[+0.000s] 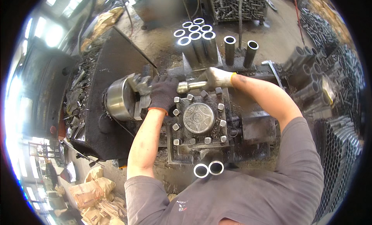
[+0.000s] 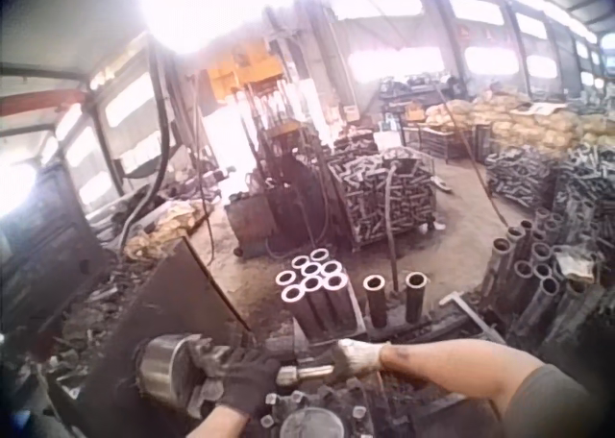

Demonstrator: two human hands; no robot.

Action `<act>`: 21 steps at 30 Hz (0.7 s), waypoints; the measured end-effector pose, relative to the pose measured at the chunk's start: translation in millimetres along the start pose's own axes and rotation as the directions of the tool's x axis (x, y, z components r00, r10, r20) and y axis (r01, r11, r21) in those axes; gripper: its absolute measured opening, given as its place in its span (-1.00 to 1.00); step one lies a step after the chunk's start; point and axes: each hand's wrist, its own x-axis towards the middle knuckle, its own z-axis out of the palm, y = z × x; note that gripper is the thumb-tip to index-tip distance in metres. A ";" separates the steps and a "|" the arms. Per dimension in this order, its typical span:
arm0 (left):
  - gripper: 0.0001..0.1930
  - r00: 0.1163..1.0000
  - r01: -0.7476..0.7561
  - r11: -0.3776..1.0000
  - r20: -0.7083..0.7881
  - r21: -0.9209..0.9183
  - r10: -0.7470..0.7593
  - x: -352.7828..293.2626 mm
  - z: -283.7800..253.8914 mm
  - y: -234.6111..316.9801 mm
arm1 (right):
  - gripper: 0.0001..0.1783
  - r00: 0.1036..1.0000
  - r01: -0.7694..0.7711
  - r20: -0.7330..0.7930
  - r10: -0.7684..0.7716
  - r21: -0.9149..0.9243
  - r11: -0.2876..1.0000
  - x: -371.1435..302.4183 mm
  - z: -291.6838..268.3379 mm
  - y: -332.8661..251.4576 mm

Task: The person repeatedly loads metal tubes into a lathe chuck, operates the machine controls, and removes the processed tubes. The person handles the tubes one at a time, places them into a nearby container, and continues the cycle.

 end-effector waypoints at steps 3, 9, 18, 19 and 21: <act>-0.46 1.000 0.021 1.000 -0.009 -0.010 -0.022 1.6 6.5 1.3 | -0.53 0.999 -0.028 -0.016 0.028 0.007 1.000 1.8 -0.5 4.2; -0.82 0.984 -0.006 0.998 -0.179 0.055 0.016 -0.7 13.5 -1.2 | -0.48 0.998 -0.052 -0.037 0.048 -0.108 0.993 -30.8 -17.1 2.8; -0.67 0.997 0.008 0.998 -0.071 0.068 -0.003 2.4 15.2 1.1 | -0.48 0.961 -0.208 -0.256 0.108 -0.409 0.889 -92.4 -34.7 45.6; -0.59 0.997 0.018 0.997 -0.073 0.071 -0.013 2.8 15.6 0.8 | -0.47 0.965 -0.172 -0.250 0.072 -0.406 0.898 -72.6 -23.8 39.7; -0.54 0.998 0.002 0.997 -0.070 0.077 0.003 3.3 16.1 -0.9 | -0.46 0.971 -0.086 -0.237 -0.006 -0.372 0.924 -34.5 -4.4 21.8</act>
